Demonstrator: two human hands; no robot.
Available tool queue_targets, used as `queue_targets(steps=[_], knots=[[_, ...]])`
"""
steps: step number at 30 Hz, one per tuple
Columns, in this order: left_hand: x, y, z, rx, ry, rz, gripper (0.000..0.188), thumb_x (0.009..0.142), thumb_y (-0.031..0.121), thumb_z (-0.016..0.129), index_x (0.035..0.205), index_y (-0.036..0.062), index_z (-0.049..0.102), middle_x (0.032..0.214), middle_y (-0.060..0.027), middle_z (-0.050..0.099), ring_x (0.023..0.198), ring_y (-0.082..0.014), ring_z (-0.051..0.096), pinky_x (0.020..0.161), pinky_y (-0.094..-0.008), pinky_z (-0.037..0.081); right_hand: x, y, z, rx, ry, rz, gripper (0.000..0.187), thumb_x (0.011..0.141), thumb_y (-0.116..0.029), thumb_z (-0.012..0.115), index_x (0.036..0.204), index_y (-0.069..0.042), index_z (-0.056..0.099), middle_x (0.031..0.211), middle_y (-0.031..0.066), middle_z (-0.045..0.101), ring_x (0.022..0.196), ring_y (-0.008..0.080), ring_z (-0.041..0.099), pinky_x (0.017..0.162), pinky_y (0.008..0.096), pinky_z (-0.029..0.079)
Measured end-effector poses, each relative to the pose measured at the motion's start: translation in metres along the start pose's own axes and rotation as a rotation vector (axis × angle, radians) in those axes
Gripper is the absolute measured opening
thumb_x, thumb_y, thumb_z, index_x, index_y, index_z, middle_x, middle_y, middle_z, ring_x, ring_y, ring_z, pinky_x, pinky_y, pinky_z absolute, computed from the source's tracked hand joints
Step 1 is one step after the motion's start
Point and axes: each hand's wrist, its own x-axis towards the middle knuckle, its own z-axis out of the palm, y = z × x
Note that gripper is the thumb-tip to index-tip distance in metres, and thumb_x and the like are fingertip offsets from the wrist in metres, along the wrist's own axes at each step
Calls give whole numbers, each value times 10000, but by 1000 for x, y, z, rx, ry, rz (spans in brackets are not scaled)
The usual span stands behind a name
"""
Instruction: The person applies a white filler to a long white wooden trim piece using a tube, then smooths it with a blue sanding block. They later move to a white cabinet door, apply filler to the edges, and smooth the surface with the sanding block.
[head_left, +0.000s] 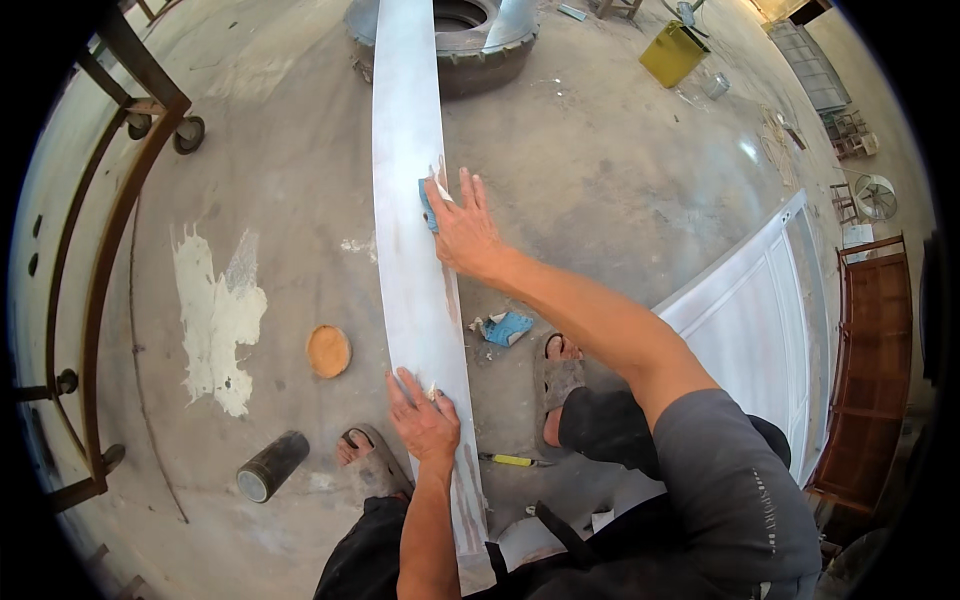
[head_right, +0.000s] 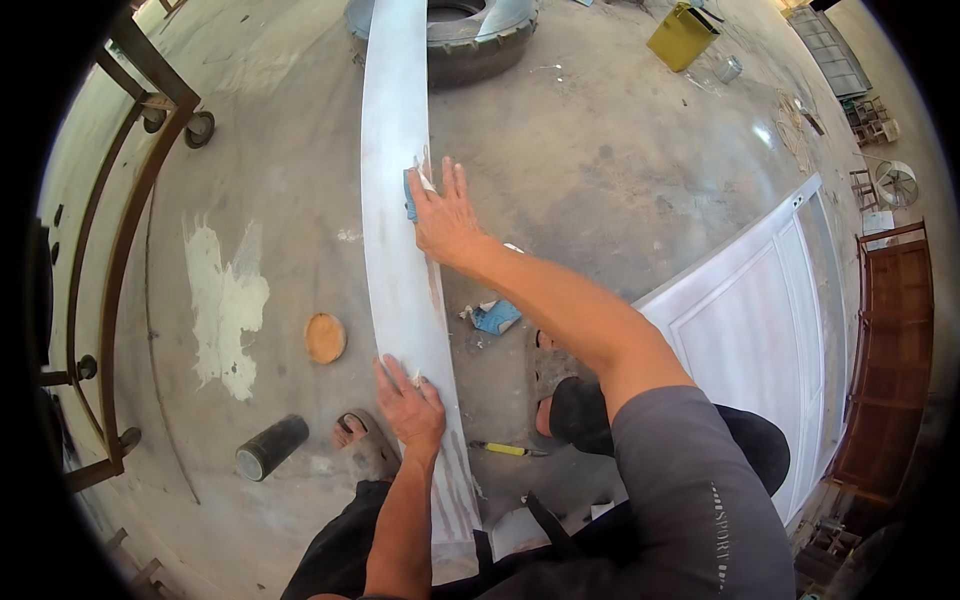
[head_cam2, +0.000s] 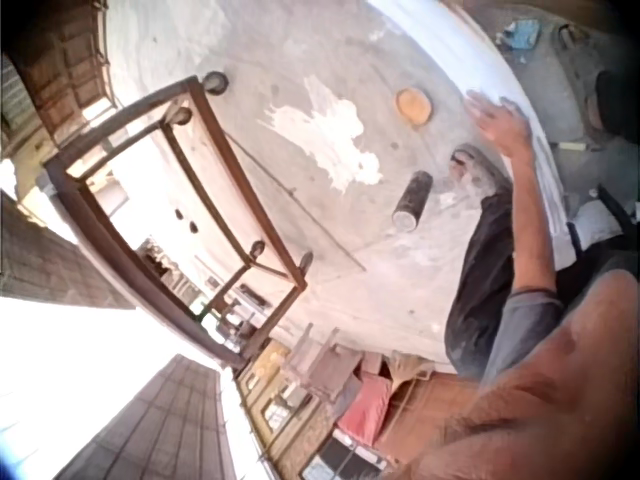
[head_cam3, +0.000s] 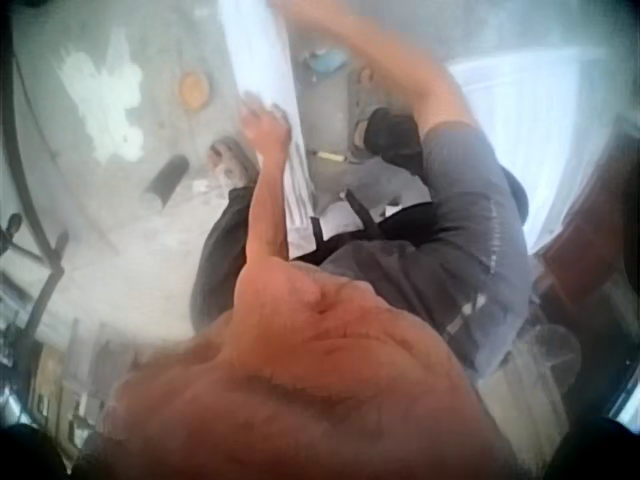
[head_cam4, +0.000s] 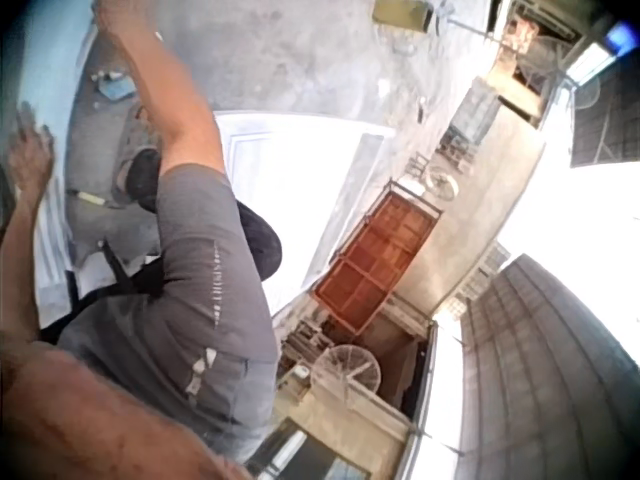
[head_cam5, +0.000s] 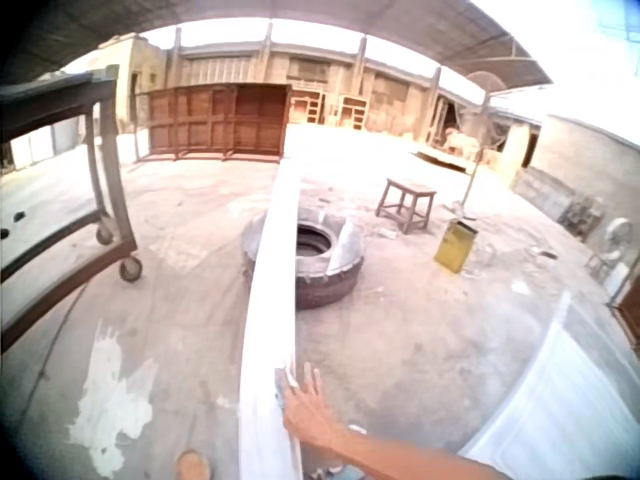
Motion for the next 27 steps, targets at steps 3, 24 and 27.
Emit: queue_targets(steps=[3, 24, 27], knots=[[-2, -2, -4, 52, 46, 14, 810, 921, 219, 628, 1611, -8, 268, 1587, -279, 341, 1350, -446, 469, 1066, -516, 414, -45, -17, 15, -55, -38, -83, 874, 864, -110, 625, 1591, 91, 183, 1334, 322, 593, 1472, 625, 213, 1247, 649, 109], [-3, -3, -1, 24, 20, 5, 810, 930, 230, 623, 1615, -3, 257, 1595, -290, 324, 1395, -442, 432, 1077, -531, 399, 4, 2, 2, -154, -107, -22, 833, 886, -109, 613, 1583, 93, 202, 1470, 315, 509, 1463, 635, 225, 1249, 628, 147], [2, 1, -4, 14, 17, 29, 814, 928, 225, 631, 1613, -5, 256, 1597, -285, 321, 1404, -444, 421, 1084, -534, 395, 35, 11, -5, -91, 17, 61, 812, 902, -98, 597, 1566, 131, 190, 1456, 348, 509, 1459, 598, 286, 1256, 590, 183]])
